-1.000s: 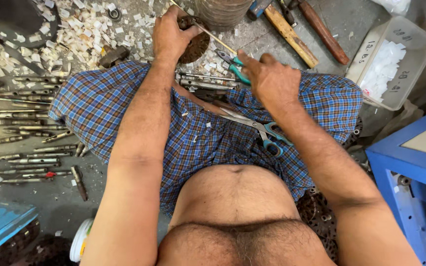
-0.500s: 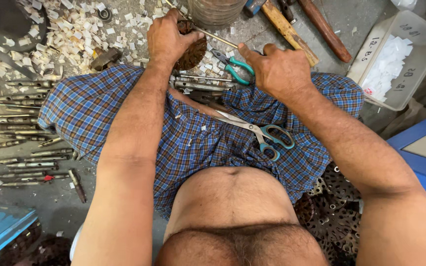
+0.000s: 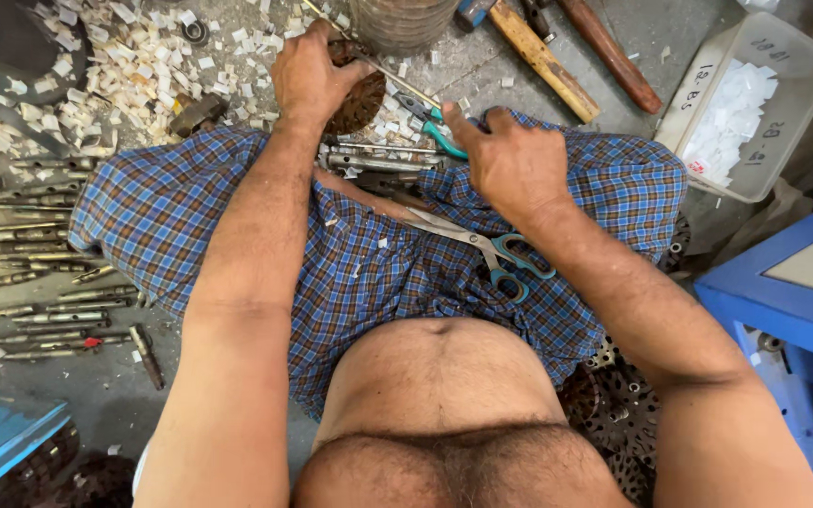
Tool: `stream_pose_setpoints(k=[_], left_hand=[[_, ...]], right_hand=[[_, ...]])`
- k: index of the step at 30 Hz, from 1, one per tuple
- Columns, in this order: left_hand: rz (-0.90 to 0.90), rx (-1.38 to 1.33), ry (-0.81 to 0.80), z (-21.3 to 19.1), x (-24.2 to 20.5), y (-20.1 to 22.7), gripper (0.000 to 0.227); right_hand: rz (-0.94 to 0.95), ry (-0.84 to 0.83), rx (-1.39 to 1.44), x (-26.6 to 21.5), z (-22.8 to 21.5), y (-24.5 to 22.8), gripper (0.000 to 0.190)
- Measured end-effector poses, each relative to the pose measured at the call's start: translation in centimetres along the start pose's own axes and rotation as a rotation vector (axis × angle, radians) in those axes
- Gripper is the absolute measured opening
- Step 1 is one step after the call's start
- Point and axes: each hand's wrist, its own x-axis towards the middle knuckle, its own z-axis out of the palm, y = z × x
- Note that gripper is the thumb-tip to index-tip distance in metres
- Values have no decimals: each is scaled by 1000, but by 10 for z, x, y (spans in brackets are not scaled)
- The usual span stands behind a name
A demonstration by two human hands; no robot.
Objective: The person sits on the floor and uses a screwdriver to pry and adjust components on a circular copper motor stator. They then use a hammer to tap the stator and later retrieve metal tools from a bucket.
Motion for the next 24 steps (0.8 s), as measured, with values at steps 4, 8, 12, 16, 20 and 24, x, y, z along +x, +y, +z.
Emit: stream_pose_setpoints(k=[4, 8, 12, 16, 20, 24], left_hand=[[10, -18, 8, 3, -2, -4, 62], [4, -79, 14, 14, 4, -10, 65], [15, -93, 20, 18, 4, -16, 59], [71, -60, 78, 15, 2, -10, 57], [49, -65, 82, 11, 1, -2, 48], [73, -76, 94, 8, 2, -1, 45]], right_hand=[[-22, -94, 20, 12, 2, 13, 37], [6, -123, 152, 19, 11, 26, 36], [98, -175, 303, 17, 16, 28, 32], [170, -131, 516, 8, 19, 22, 32], [411, -260, 676, -2, 33, 4, 32], [318, -41, 916, -17, 52, -7, 34]])
